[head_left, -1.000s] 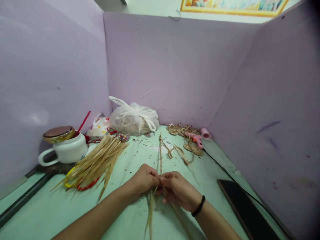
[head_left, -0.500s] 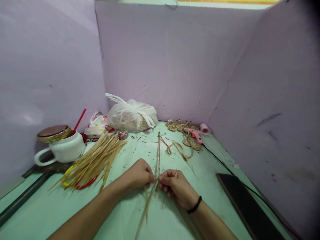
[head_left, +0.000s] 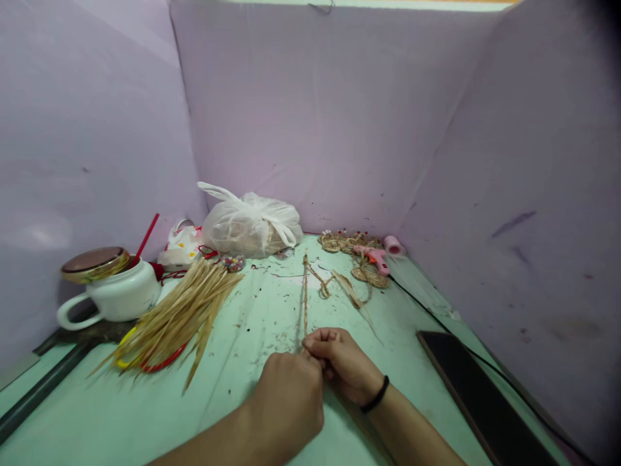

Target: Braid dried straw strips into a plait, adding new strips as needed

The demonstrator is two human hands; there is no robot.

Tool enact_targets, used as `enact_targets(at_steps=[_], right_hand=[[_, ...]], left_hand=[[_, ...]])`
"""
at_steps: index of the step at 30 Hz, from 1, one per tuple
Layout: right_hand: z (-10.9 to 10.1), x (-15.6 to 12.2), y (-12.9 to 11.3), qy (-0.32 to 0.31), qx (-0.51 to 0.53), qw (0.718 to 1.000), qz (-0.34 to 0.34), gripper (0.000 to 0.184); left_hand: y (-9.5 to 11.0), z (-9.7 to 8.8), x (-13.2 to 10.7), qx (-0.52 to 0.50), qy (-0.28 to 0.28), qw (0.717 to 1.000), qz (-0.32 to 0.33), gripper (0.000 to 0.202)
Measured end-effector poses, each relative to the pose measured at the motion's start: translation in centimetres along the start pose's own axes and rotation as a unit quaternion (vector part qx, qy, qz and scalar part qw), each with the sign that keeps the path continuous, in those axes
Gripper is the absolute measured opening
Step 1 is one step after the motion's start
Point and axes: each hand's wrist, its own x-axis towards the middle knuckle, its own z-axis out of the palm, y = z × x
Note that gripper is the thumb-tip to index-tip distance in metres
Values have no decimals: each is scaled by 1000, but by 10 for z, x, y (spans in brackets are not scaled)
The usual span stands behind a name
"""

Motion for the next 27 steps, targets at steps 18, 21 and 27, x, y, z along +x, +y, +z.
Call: enact_targets(at_steps=[18, 21, 27], right_hand=[[-5, -1, -3, 27, -267, 956, -121, 6], [-3, -9, -5, 87, -408, 892, -172, 13], [4, -23, -9, 88, -464, 876, -102, 16]], left_hand=[[-26, -16, 36, -409, -34, 880, -240, 14], [-26, -10, 37, -393, 3, 891, -229, 19], [-23, -7, 37, -396, 16, 886, -238, 18]])
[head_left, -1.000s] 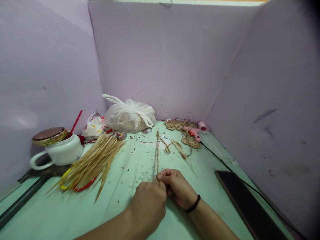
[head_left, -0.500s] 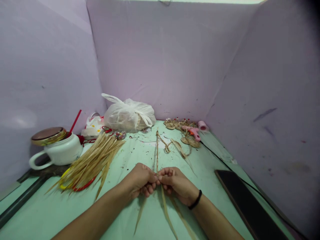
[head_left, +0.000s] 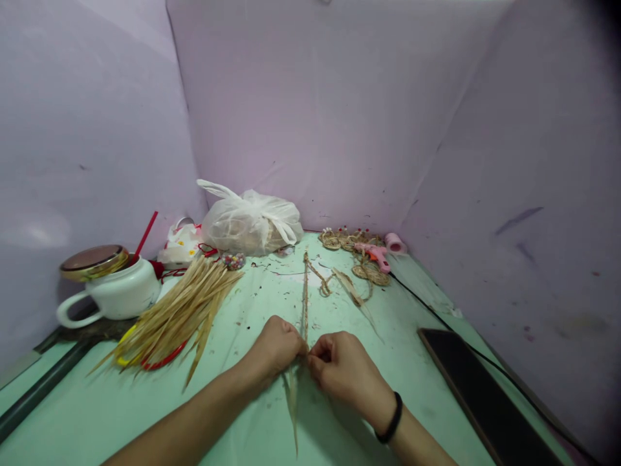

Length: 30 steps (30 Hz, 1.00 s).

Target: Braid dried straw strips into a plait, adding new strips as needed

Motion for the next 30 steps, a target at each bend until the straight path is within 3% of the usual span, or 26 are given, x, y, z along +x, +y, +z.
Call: enact_targets(at_steps=[3, 6, 9, 13, 16, 19, 23, 30], right_hand=[[5, -4, -2, -18, 17, 1000, -17, 16], [9, -7, -2, 3, 10, 998, -59, 17], [5, -5, 1, -16, 29, 996, -85, 17], [-11, 3, 6, -44, 131, 990, -28, 14], [-21, 9, 5, -22, 285, 955, 83, 11], [-20, 10, 2, -103, 403, 895, 159, 9], [-10, 14, 3, -192, 472, 844, 166, 13], [-6, 21, 13, -218, 504, 819, 167, 23]], left_hand=[[6, -2, -6, -46, -22, 998, -30, 21], [9, -6, -10, -66, -62, 996, -15, 19], [10, -9, -9, -46, -54, 997, -5, 12], [11, -11, -5, -28, -52, 998, -5, 6], [10, -12, -3, -23, -62, 998, -5, 2], [6, -12, -2, -26, -74, 997, -1, 4], [1, -13, 1, -37, -99, 994, 3, 6], [4, -15, 1, -28, -125, 992, -2, 4]])
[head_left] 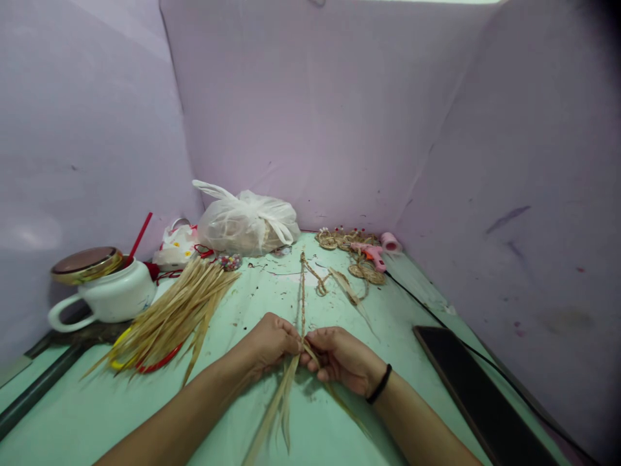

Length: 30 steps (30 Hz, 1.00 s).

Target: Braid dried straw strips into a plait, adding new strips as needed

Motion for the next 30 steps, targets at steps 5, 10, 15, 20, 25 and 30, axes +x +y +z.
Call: enact_targets(at_steps=[5, 10, 15, 20, 25, 30], right_hand=[[-1, 1, 2, 40, -17, 999, -21, 8], [3, 3, 5, 77, -42, 995, -56, 7], [7, 3, 8, 100, -51, 990, -83, 10], [3, 3, 10, 99, -124, 985, -68, 13], [0, 6, 11, 90, -158, 980, -79, 14], [3, 5, 10, 104, -133, 983, -68, 9]], left_hand=[[-3, 0, 2, 33, 22, 999, 30, 7], [-8, 0, 5, 154, 56, 981, 105, 16], [-8, 3, -1, 270, 94, 946, 155, 26], [-8, -5, 0, 252, 5, 958, 138, 27], [-1, -10, 1, 253, 44, 962, 93, 19], [-2, 7, -16, 293, 35, 947, 122, 17]])
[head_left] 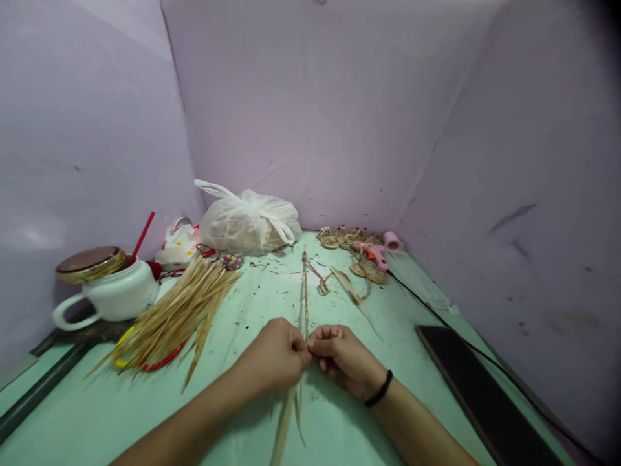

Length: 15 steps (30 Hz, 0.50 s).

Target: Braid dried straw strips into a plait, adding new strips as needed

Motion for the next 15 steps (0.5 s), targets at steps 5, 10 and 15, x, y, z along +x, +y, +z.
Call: enact_targets(at_steps=[5, 10, 15], right_hand=[[1, -3, -2, 2, 27, 1000, -5, 7], [0, -4, -4, -18, 50, 998, -17, 8], [-2, -4, -6, -50, 52, 997, -32, 10]], left_hand=[[7, 17, -18, 137, 92, 985, 50, 18], [6, -1, -8, 10, 92, 996, 8, 23], [4, -7, 6, -289, -37, 947, -135, 18]])
